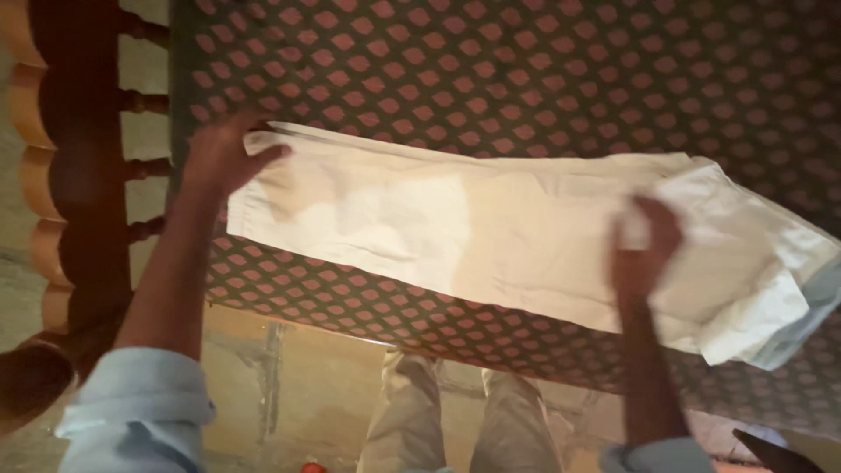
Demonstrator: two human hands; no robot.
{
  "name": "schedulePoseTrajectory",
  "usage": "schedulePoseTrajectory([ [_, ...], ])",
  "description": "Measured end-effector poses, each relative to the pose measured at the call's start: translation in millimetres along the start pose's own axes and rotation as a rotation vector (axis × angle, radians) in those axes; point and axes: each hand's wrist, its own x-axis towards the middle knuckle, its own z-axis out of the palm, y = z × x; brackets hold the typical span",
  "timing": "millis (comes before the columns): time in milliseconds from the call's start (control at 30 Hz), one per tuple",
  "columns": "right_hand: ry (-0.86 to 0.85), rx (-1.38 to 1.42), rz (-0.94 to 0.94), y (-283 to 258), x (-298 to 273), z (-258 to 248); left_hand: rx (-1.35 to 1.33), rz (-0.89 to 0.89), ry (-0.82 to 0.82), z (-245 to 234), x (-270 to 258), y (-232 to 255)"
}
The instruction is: The person takes a pair of white trousers and a pair of grey trousers from a bed and folds each one neatly by hand.
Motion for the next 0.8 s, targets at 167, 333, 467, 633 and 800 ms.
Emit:
schedulePoseTrajectory([
  [167,-0.341,0.008,-0.196,-185.5,63.0,89.9,-0.32,-0.112,0.126,8.8,-19.4,-39.7],
  [333,-0.456,0.086,-0.307,-253.1,96.3,142.2,-0.735,-0.273,0.209,30.6,-20.0,-61.7],
  [467,-0.546,0.029,-0.342,-265.4,104.6,162.9,-0.662,-0.221,0.293,41.6,-22.3,-62.0],
  [633,-0.507,-0.005,-0.272,-257.1,100.9,171.6,-0.625,-0.156,0.413,48.3,-23.7,-50.8],
  [800,-0.391,-0.116,-0.377,-257.5,65.4,179.0,-0.455,-0.122,0.607,51.4,-29.6,-23.6],
])
